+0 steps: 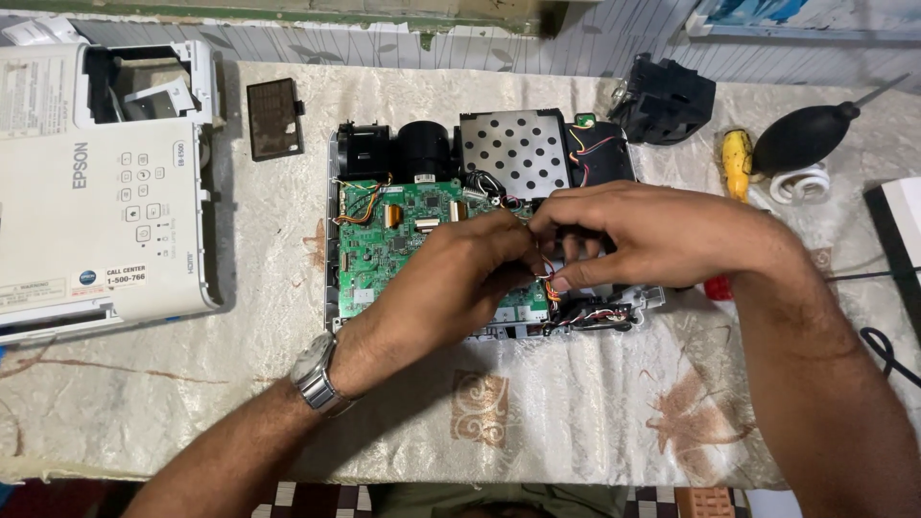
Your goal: Connecting and disconnecting internal cables and wires on a projector's circuit board during a repair
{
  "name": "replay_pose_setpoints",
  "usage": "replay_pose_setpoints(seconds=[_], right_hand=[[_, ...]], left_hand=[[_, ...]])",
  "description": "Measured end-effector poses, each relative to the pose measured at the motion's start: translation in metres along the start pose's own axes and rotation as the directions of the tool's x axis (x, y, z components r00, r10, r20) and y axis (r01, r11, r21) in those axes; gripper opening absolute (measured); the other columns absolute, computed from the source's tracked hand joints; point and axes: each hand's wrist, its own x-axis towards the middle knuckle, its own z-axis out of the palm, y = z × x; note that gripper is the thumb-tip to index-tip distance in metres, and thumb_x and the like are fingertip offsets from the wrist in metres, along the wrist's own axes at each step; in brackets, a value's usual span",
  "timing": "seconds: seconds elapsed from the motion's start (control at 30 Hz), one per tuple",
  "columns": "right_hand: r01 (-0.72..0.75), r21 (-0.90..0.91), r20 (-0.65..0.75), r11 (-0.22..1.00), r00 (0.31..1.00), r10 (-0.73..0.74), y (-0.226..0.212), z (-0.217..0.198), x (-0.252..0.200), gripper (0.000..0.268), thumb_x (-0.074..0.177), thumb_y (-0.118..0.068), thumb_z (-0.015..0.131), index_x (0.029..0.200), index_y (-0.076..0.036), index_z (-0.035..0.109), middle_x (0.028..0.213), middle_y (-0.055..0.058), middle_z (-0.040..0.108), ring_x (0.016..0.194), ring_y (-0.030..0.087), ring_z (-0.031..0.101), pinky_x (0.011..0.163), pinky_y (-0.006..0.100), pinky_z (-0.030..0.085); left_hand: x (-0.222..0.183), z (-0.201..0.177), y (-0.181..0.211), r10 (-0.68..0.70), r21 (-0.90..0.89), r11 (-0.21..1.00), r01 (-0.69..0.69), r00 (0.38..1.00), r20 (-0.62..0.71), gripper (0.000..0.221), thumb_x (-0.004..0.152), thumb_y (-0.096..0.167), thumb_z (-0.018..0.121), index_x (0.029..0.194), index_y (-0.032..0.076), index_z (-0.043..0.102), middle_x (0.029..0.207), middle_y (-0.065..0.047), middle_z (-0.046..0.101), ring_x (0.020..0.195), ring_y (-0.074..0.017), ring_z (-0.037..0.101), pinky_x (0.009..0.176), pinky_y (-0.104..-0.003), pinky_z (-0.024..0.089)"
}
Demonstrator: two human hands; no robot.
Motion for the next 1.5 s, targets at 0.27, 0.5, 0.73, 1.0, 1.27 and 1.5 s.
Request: replay_pose_setpoints(seconds=[0.27,0.5,0.73,1.0,1.27,1.5], right_hand=[[0.003,0.014,0.01,1.0,1.0,-0.004,0.002,0.001,0.001,0.044,0.087,-0.041,0.073,0.128,-0.027,0.064,0.111,-0.007,0.069,0.095,0.009,0.068,0.083,0.028,0.06],[0.124,-0.006,-0.036,0.992,0.992,-0.124,0.011,0.003,0.002,0.048,0.087,-0.044,0.073,0.129,-0.022,0.063,0.109,-0.004,0.07,0.092,0.011,0.068,0.082,0.03,0.057],[0.032,-0.026,-0.002,0.999,0.999,-0.032,0.004,0.0,0.0,0.045,0.087,-0.042,0.071,0.129,-0.027,0.063,0.113,-0.007,0.07,0.098,0.01,0.067,0.086,0.03,0.055],[-0.031,-0.026,0.031,0.999,0.999,0.032,-0.002,0.0,0.0,0.045,0.088,-0.038,0.072,0.13,-0.029,0.063,0.113,-0.009,0.069,0.097,0.008,0.067,0.084,0.029,0.058],[0.013,-0.033,0.013,0.999,1.0,-0.013,0.0,-0.001,0.001,0.047,0.087,-0.042,0.072,0.131,-0.027,0.062,0.109,-0.006,0.07,0.093,0.01,0.068,0.081,0.03,0.057],[0.06,-0.033,-0.016,0.998,0.998,-0.06,0.002,0.001,0.002,0.044,0.087,-0.04,0.074,0.127,-0.028,0.065,0.109,-0.007,0.072,0.09,0.01,0.068,0.08,0.03,0.056]], left_hand=[[0.003,-0.005,0.002,-0.001,-0.055,0.998,0.003,1.0,0.029,0.018,0.086,-0.008,0.068,0.097,0.006,0.068,0.095,-0.007,0.07,0.088,-0.0249,0.069,0.077,-0.035,0.054],[0.001,-0.001,-0.003,0.053,-0.058,0.997,-0.053,0.999,0.003,0.016,0.091,-0.005,0.066,0.102,0.006,0.067,0.097,-0.009,0.073,0.088,-0.0271,0.072,0.078,-0.035,0.054],[-0.002,-0.001,-0.002,0.093,-0.051,0.995,-0.091,0.995,0.042,0.047,0.069,-0.017,0.051,0.11,0.0,0.065,0.1,-0.013,0.068,0.085,-0.03,0.07,0.072,-0.036,0.054],[-0.003,-0.001,0.004,0.099,0.073,0.992,-0.104,0.993,0.068,0.034,0.076,-0.015,0.056,0.105,0.001,0.066,0.103,-0.013,0.067,0.087,-0.0322,0.069,0.073,-0.04,0.054],[-0.003,-0.006,0.004,0.08,0.005,0.997,-0.081,0.992,0.094,0.044,0.067,-0.016,0.055,0.106,0.003,0.066,0.101,-0.011,0.066,0.087,-0.0302,0.068,0.073,-0.037,0.051],[-0.003,-0.002,-0.001,0.118,0.112,0.985,-0.134,0.984,0.133,0.05,0.07,-0.012,0.06,0.115,0.008,0.071,0.113,-0.012,0.069,0.094,-0.0342,0.067,0.081,-0.043,0.052]])
